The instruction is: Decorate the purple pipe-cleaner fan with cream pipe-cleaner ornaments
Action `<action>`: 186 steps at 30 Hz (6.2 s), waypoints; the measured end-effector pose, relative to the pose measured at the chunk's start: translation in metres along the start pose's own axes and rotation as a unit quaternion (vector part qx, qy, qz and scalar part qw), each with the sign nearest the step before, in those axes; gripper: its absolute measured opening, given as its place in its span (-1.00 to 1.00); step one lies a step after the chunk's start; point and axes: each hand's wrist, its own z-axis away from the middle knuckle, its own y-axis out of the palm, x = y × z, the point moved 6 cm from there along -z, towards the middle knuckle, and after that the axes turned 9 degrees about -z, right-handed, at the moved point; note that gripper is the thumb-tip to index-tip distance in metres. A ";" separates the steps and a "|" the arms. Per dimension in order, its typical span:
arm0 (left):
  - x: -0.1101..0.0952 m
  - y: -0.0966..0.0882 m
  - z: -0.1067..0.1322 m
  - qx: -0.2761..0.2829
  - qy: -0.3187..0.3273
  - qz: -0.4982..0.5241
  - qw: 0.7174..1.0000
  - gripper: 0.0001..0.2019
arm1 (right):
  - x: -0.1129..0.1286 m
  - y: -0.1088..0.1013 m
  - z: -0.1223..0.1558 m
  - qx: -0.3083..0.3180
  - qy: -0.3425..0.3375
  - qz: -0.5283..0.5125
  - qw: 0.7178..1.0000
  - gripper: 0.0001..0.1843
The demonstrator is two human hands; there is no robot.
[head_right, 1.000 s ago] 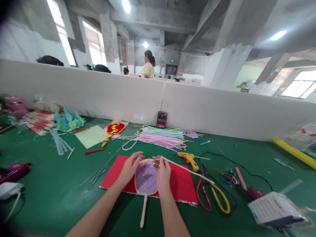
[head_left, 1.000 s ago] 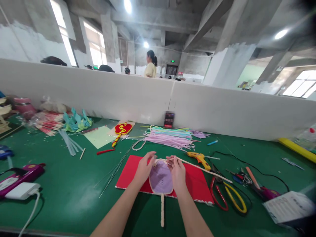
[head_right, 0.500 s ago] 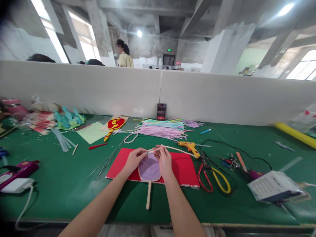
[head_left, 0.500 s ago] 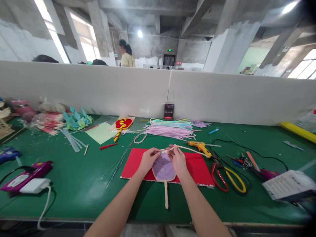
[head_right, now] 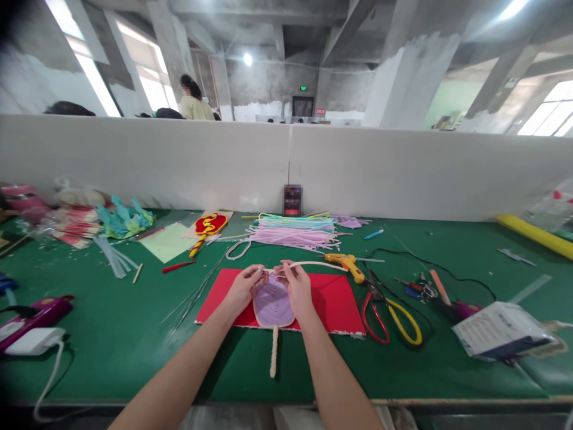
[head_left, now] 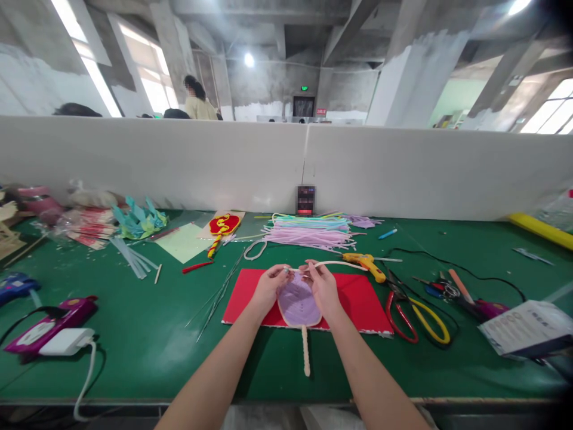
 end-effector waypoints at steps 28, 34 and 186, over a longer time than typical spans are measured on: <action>-0.027 -0.014 -0.001 -0.042 0.055 0.027 0.997 -0.73 | 0.030 -0.024 0.003 -0.140 -0.132 0.163 0.968 -0.67; -0.030 -0.007 0.003 -0.022 0.082 -0.068 0.994 -0.75 | 0.031 -0.017 0.006 -0.124 -0.146 0.204 0.960 -0.69; -0.005 0.014 0.077 0.005 0.201 -0.734 0.649 -0.57 | 0.019 -0.009 0.080 -0.018 -0.091 0.426 0.900 -0.70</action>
